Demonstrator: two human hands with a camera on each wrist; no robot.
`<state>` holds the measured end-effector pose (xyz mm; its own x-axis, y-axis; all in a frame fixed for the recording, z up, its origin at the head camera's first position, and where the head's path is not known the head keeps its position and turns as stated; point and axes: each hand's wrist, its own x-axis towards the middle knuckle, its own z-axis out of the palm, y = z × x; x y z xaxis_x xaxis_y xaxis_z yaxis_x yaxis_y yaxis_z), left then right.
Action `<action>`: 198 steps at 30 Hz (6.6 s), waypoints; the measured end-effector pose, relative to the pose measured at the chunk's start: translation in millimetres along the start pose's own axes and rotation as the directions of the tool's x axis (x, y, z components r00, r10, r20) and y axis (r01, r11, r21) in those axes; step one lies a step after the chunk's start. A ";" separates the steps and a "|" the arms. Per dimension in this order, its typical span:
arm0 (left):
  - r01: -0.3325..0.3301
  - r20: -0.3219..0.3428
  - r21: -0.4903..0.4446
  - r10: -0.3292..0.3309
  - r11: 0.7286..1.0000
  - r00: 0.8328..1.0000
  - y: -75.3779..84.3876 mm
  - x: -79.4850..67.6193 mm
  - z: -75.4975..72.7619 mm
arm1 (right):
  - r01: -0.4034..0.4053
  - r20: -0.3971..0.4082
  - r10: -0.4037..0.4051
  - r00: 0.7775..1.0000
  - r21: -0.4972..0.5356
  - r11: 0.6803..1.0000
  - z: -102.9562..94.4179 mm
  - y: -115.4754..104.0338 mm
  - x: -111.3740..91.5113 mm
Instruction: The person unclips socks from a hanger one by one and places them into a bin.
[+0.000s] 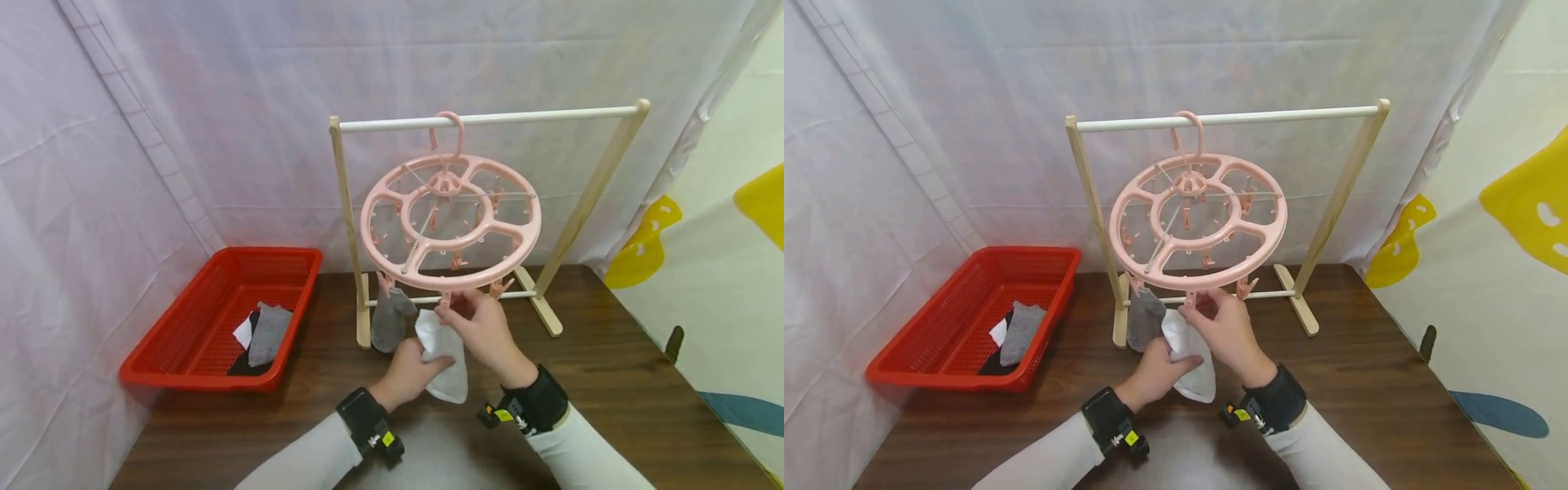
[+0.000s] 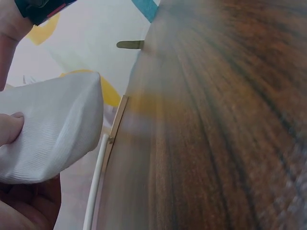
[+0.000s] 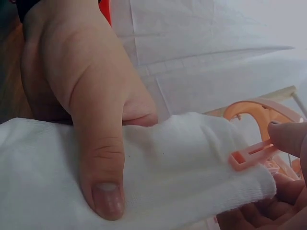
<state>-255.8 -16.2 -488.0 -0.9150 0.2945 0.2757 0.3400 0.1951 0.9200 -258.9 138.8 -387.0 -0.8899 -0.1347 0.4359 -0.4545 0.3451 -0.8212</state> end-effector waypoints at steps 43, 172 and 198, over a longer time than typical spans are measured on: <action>-0.056 -0.041 -0.018 0.055 0.998 0.998 15.3 0.5 -6.2 | 0.056 0.012 -0.059 0.998 0.168 0.984 -3.8 -35.8 -4.3; 0.451 -0.192 0.432 -0.409 0.781 0.892 54.9 -34.3 -299.9 | 0.021 -0.006 -0.020 1.000 0.141 0.990 -8.6 -35.5 -0.8; 0.535 -0.426 0.321 -0.385 0.782 0.819 49.0 -26.6 -286.8 | 0.021 -0.004 -0.021 1.000 0.132 0.991 -7.8 -37.1 -0.6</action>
<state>-277.1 -282.8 -370.3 -0.9726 -0.2324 -0.0098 -0.1536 0.6101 0.7772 -241.3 133.3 -353.9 -0.8799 -0.1379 0.4547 -0.4748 0.2166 -0.8530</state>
